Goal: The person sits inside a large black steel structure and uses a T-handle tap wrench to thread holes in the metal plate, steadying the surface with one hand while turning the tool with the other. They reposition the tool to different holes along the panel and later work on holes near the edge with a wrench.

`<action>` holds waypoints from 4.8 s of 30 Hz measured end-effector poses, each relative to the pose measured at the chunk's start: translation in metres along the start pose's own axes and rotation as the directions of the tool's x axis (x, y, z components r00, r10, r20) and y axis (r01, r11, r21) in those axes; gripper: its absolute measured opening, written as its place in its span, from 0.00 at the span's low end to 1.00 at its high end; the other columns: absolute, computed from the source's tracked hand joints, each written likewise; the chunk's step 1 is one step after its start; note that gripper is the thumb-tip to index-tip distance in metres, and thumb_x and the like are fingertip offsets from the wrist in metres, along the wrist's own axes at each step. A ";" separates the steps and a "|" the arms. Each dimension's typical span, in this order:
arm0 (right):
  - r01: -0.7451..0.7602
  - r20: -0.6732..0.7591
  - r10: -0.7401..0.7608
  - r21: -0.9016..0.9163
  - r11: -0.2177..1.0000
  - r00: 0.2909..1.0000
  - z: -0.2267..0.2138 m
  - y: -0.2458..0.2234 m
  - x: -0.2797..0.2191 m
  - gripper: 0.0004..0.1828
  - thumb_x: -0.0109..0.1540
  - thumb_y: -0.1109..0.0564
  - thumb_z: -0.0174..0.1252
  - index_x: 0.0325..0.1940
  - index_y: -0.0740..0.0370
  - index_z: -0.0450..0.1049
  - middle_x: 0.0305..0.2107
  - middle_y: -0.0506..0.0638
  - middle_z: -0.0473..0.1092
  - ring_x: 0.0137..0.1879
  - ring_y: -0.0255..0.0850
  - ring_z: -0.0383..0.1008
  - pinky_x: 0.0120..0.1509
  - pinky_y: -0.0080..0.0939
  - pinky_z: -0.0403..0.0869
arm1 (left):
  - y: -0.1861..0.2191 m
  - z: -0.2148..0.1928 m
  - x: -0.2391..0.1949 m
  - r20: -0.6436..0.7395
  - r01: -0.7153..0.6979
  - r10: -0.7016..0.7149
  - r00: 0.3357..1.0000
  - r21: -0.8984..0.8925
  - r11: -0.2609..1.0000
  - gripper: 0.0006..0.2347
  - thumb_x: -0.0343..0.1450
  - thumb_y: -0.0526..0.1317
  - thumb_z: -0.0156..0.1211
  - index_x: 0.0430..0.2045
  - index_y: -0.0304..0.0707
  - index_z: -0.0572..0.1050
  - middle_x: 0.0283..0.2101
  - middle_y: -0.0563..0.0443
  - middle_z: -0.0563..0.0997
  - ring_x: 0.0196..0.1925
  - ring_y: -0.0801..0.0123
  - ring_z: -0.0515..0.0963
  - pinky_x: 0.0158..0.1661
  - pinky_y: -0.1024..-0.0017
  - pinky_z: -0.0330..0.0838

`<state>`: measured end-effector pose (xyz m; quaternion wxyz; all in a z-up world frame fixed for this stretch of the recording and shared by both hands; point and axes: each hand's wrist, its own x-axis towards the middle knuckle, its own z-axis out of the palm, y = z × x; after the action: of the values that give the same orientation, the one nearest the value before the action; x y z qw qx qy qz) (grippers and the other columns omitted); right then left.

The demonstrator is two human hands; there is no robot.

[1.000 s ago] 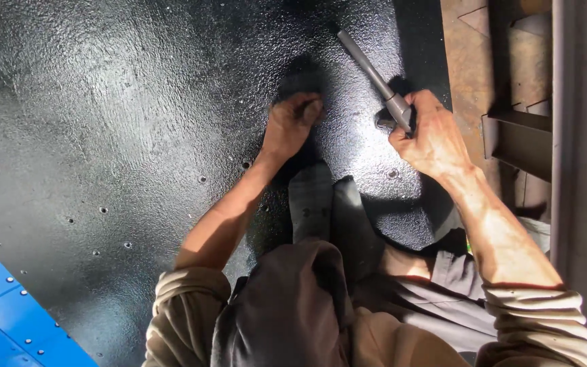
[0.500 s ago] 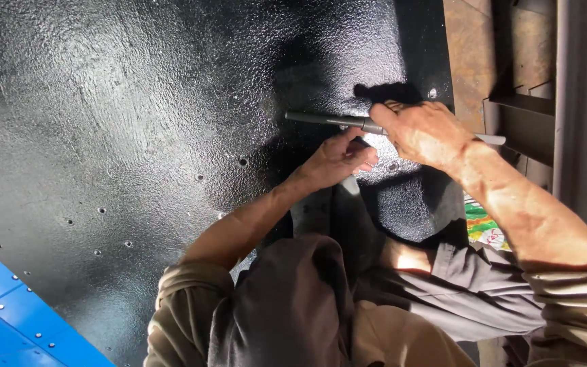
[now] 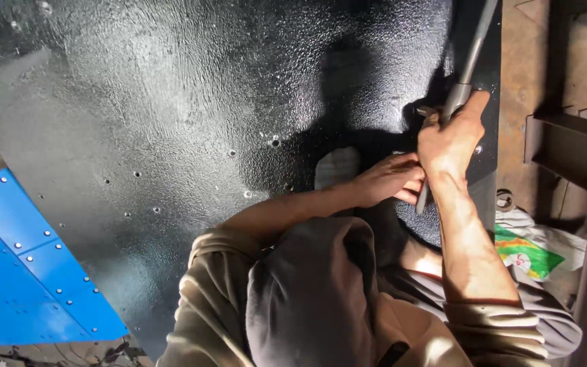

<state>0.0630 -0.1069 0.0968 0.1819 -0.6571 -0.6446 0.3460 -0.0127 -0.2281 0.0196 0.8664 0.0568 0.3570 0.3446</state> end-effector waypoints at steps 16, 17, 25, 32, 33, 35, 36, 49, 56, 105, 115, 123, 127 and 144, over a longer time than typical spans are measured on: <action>0.924 0.872 -0.328 -0.383 0.008 0.364 -0.059 -0.058 0.063 0.10 0.62 0.51 0.55 0.44 0.46 0.79 0.46 0.48 0.74 0.62 0.46 0.71 0.74 0.54 0.64 | 0.029 0.030 -0.036 -0.325 -0.210 0.282 0.903 0.238 0.948 0.16 0.82 0.52 0.45 0.39 0.39 0.74 0.25 0.60 0.66 0.25 0.80 0.65 0.25 0.77 0.62; 0.940 0.909 -0.251 -0.342 0.012 0.334 -0.053 -0.052 0.066 0.09 0.65 0.51 0.54 0.43 0.47 0.80 0.39 0.45 0.75 0.55 0.44 0.74 0.69 0.50 0.67 | 0.022 0.023 -0.037 -0.327 -0.252 0.379 0.866 0.370 0.894 0.17 0.83 0.52 0.47 0.39 0.37 0.77 0.25 0.57 0.68 0.26 0.78 0.68 0.27 0.76 0.66; 0.573 0.665 -0.051 -0.600 0.558 0.745 -0.023 -0.023 0.038 0.10 0.60 0.53 0.60 0.45 0.54 0.77 0.30 0.57 0.78 0.37 0.57 0.80 0.43 0.57 0.77 | 0.173 0.009 -0.086 0.039 -0.080 0.947 0.319 0.997 -0.014 0.09 0.78 0.46 0.62 0.42 0.41 0.76 0.42 0.46 0.80 0.42 0.57 0.79 0.44 0.64 0.72; 0.045 0.273 0.133 -0.561 0.827 0.953 -0.014 -0.046 0.026 0.20 0.58 0.51 0.67 0.54 0.53 0.78 0.31 0.67 0.77 0.40 0.66 0.78 0.46 0.63 0.75 | 0.049 -0.036 -0.002 -0.473 -0.595 0.645 0.600 0.275 0.755 0.08 0.79 0.34 0.52 0.52 0.36 0.68 0.37 0.50 0.76 0.37 0.71 0.75 0.37 0.72 0.70; 0.042 0.267 0.132 -0.561 0.827 0.955 -0.014 -0.040 0.026 0.20 0.58 0.51 0.67 0.54 0.53 0.78 0.31 0.67 0.77 0.40 0.66 0.78 0.46 0.63 0.75 | 0.041 -0.021 -0.009 -0.468 -0.597 0.648 0.601 0.276 0.753 0.08 0.79 0.34 0.52 0.52 0.36 0.68 0.37 0.50 0.76 0.37 0.71 0.75 0.37 0.72 0.70; -0.116 0.235 0.199 -0.325 0.938 0.951 -0.010 -0.026 0.024 0.23 0.56 0.50 0.71 0.51 0.59 0.77 0.30 0.62 0.78 0.38 0.56 0.81 0.42 0.54 0.77 | 0.021 0.008 -0.025 -0.137 -0.216 0.233 0.963 0.131 0.968 0.14 0.72 0.29 0.54 0.52 0.39 0.68 0.40 0.54 0.75 0.43 0.72 0.81 0.43 0.71 0.78; -0.116 0.240 0.201 -0.328 0.938 0.950 -0.010 -0.033 0.024 0.23 0.56 0.50 0.71 0.51 0.59 0.77 0.30 0.62 0.78 0.38 0.56 0.81 0.42 0.54 0.77 | 0.030 0.021 -0.028 -0.141 -0.214 0.232 0.963 0.127 0.968 0.14 0.72 0.29 0.54 0.52 0.39 0.68 0.40 0.54 0.75 0.43 0.72 0.81 0.43 0.71 0.78; 0.466 0.259 -0.416 -0.176 0.867 0.872 -0.070 -0.065 0.007 0.32 0.60 0.63 0.61 0.68 0.68 0.65 0.62 0.74 0.59 0.68 0.61 0.60 0.71 0.61 0.65 | 0.038 0.035 -0.056 0.004 -0.110 0.110 0.994 0.100 0.989 0.10 0.81 0.41 0.43 0.54 0.38 0.66 0.23 0.58 0.65 0.21 0.78 0.64 0.23 0.77 0.63; 0.897 0.890 -0.110 -0.437 0.069 0.442 -0.068 -0.073 0.055 0.17 0.66 0.52 0.57 0.58 0.37 0.77 0.47 0.43 0.74 0.64 0.43 0.70 0.83 0.55 0.62 | 0.006 -0.001 -0.046 -0.049 -0.272 0.285 0.957 0.177 0.946 0.12 0.81 0.41 0.53 0.55 0.33 0.71 0.28 0.60 0.68 0.26 0.81 0.65 0.27 0.78 0.62; 0.913 0.859 -0.319 -0.406 0.048 0.399 -0.050 -0.014 0.052 0.11 0.62 0.53 0.58 0.48 0.46 0.80 0.32 0.43 0.73 0.47 0.43 0.74 0.53 0.43 0.73 | 0.105 -0.099 -0.064 -0.522 -0.158 0.234 0.820 0.185 0.970 0.14 0.78 0.42 0.52 0.55 0.35 0.71 0.38 0.40 0.85 0.36 0.59 0.87 0.38 0.66 0.83; 0.165 0.483 0.233 -0.647 0.744 0.844 -0.019 -0.051 0.041 0.17 0.60 0.54 0.61 0.52 0.61 0.74 0.33 0.69 0.76 0.42 0.66 0.79 0.47 0.61 0.76 | 0.074 -0.033 -0.051 -0.105 0.062 -0.042 0.994 0.190 0.980 0.16 0.76 0.43 0.57 0.54 0.29 0.72 0.46 0.39 0.84 0.46 0.57 0.86 0.47 0.63 0.82; -0.196 0.267 0.333 -0.433 0.880 0.904 -0.014 -0.037 0.029 0.18 0.59 0.49 0.67 0.48 0.61 0.79 0.34 0.65 0.76 0.44 0.61 0.79 0.49 0.57 0.76 | -0.048 0.002 0.022 0.300 -0.185 0.181 0.937 -0.014 0.983 0.22 0.76 0.33 0.59 0.65 0.41 0.63 0.63 0.52 0.72 0.67 0.76 0.69 0.65 0.73 0.67; -0.498 0.301 0.478 -0.012 0.867 0.825 -0.020 -0.043 0.022 0.21 0.59 0.48 0.67 0.48 0.65 0.76 0.28 0.55 0.75 0.34 0.53 0.79 0.38 0.54 0.75 | -0.030 0.011 0.000 0.159 -0.208 0.212 0.964 -0.039 0.977 0.13 0.82 0.36 0.51 0.61 0.35 0.70 0.46 0.53 0.78 0.46 0.77 0.76 0.48 0.76 0.69; 0.867 0.845 -0.359 -0.217 0.448 0.397 -0.081 -0.048 0.072 0.40 0.52 0.35 0.60 0.70 0.34 0.68 0.58 0.50 0.76 0.62 0.44 0.73 0.64 0.56 0.70 | 0.132 -0.017 -0.095 -0.243 -0.092 0.359 0.901 0.702 0.706 0.11 0.76 0.45 0.59 0.45 0.39 0.81 0.29 0.56 0.81 0.33 0.83 0.76 0.35 0.79 0.73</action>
<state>0.0795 -0.0149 0.1698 -0.1863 -0.1752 -0.9416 0.2189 -0.1455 -0.1909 0.1074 0.6550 0.3466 0.6004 0.3007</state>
